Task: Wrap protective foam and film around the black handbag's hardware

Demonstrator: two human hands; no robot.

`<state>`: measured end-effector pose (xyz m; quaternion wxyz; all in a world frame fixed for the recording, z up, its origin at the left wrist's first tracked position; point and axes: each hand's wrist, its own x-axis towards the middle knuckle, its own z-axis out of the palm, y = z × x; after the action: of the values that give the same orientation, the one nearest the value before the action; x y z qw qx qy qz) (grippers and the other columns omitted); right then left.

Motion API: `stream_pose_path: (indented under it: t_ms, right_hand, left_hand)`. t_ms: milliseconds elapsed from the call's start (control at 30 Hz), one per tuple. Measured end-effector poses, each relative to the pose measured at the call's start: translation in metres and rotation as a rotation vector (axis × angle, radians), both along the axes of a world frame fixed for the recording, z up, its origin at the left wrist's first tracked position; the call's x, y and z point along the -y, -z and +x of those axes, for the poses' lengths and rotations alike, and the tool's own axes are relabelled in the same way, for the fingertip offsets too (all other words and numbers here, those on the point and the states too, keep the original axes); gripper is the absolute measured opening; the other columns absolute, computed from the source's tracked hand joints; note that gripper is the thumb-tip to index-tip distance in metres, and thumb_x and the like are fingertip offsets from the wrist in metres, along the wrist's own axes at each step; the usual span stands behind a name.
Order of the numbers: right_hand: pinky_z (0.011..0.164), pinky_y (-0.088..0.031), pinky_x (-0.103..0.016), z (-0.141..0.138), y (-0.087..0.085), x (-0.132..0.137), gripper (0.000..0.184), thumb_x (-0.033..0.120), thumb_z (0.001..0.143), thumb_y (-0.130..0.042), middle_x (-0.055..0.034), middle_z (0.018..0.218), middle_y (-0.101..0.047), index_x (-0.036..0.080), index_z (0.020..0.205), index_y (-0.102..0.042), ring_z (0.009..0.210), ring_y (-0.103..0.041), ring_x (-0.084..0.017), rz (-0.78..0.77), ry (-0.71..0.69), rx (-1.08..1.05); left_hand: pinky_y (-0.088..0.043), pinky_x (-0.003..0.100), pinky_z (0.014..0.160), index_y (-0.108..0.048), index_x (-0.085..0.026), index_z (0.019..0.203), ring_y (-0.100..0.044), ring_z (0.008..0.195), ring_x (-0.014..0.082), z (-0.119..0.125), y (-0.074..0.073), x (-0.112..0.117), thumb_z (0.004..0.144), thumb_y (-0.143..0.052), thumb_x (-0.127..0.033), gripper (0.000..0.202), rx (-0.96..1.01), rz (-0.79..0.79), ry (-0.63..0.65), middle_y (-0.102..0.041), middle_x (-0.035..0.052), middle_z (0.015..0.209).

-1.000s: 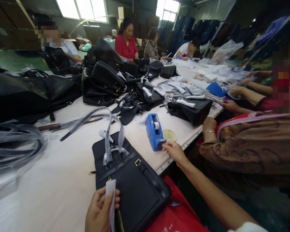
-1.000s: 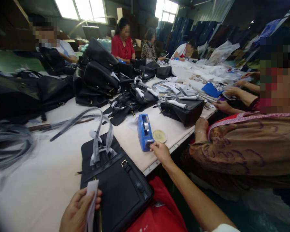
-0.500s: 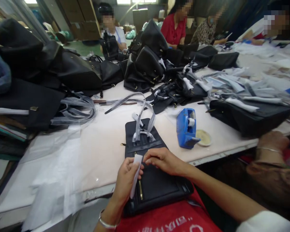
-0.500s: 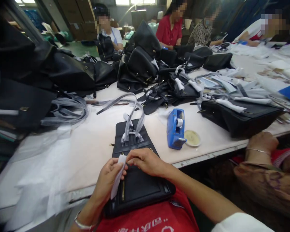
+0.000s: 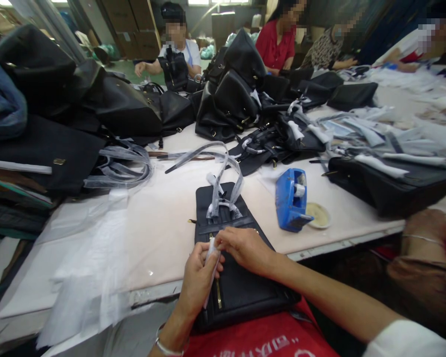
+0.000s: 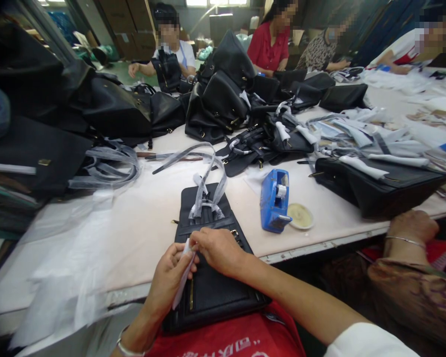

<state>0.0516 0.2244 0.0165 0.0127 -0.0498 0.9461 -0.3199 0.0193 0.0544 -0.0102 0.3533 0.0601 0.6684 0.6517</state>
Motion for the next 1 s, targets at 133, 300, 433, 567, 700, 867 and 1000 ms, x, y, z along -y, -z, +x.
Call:
stream_pose_path:
  t_ms: [133, 300, 433, 567, 700, 867, 1000]
  right_hand:
    - [0.063, -0.035, -0.023, -0.007, 0.001, -0.002, 0.042, 0.015, 0.081, -0.06, 0.0005, 0.08, -0.065, 0.021, 0.121, -0.046, 0.072, -0.061, -0.015, -0.075, 0.073, 0.091]
    - [0.058, -0.035, -0.021, -0.014, 0.01, -0.008, 0.041, 0.018, 0.075, -0.068, 0.0044, 0.069, -0.063, 0.02, 0.111, -0.047, 0.064, -0.058, -0.013, -0.37, 0.115, 0.213]
    - [0.058, -0.037, -0.021, -0.014, 0.018, -0.007, 0.038, 0.023, 0.076, -0.069, 0.0035, 0.071, -0.065, 0.019, 0.108, -0.049, 0.065, -0.059, -0.013, -0.527, 0.184, 0.283]
    - [0.058, -0.039, -0.02, -0.015, 0.025, -0.002, 0.038, 0.034, 0.074, -0.073, 0.0016, 0.075, -0.064, 0.017, 0.102, -0.053, 0.065, -0.057, -0.011, -0.673, 0.229, 0.31]
    - [0.039, -0.03, -0.018, -0.017, 0.033, 0.004, 0.036, 0.043, 0.08, -0.065, 0.0055, 0.065, -0.054, 0.017, 0.101, -0.053, 0.042, -0.039, -0.005, -0.96, 0.144, 0.443]
    - [0.04, -0.032, -0.015, -0.02, 0.037, 0.006, 0.033, 0.039, 0.083, -0.062, 0.004, 0.067, -0.054, 0.015, 0.105, -0.054, 0.047, -0.043, -0.006, -1.075, -0.042, 0.361]
    - [0.051, -0.039, -0.017, -0.023, 0.032, 0.003, 0.033, 0.035, 0.089, -0.056, 0.0004, 0.078, -0.058, 0.017, 0.117, -0.055, 0.062, -0.052, -0.009, -0.952, -0.141, 0.253]
  left_hand:
    - [-0.042, 0.021, 0.053, -0.051, -0.016, 0.102, -0.055, 0.063, 0.0107, 0.001, -0.001, 0.003, 0.089, -0.053, -0.042, 0.029, -0.016, -0.005, 0.028, -0.062, 0.0025, 0.08]
    - [-0.042, 0.021, 0.055, -0.051, -0.016, 0.104, -0.055, 0.065, 0.0102, 0.0, -0.003, 0.005, 0.089, -0.054, -0.041, 0.029, -0.005, 0.019, 0.043, -0.062, 0.0024, 0.081]
    - [-0.042, 0.02, 0.054, -0.051, -0.015, 0.103, -0.054, 0.063, 0.0094, -0.001, -0.005, 0.007, 0.088, -0.056, -0.038, 0.028, 0.071, 0.08, -0.002, -0.062, 0.0029, 0.08]
    - [-0.042, 0.02, 0.054, -0.049, -0.016, 0.103, -0.054, 0.062, 0.0091, -0.003, -0.007, 0.01, 0.089, -0.056, -0.035, 0.024, 0.153, 0.182, -0.058, -0.062, 0.0032, 0.08]
    - [-0.04, 0.018, 0.052, -0.049, -0.015, 0.099, -0.051, 0.06, 0.0082, -0.006, -0.008, 0.014, 0.09, -0.054, -0.03, 0.018, 0.257, 0.32, -0.069, -0.06, 0.0039, 0.08]
    - [-0.037, 0.015, 0.048, -0.051, -0.012, 0.103, -0.044, 0.058, 0.0051, -0.01, -0.008, 0.017, 0.092, -0.05, -0.027, 0.018, 0.497, 0.515, -0.023, -0.053, 0.0033, 0.08]
    - [-0.035, 0.012, 0.046, -0.051, -0.01, 0.111, -0.041, 0.057, 0.003, -0.013, -0.004, 0.019, 0.093, -0.048, -0.023, 0.023, 0.67, 0.641, 0.0, -0.047, 0.0016, 0.079]
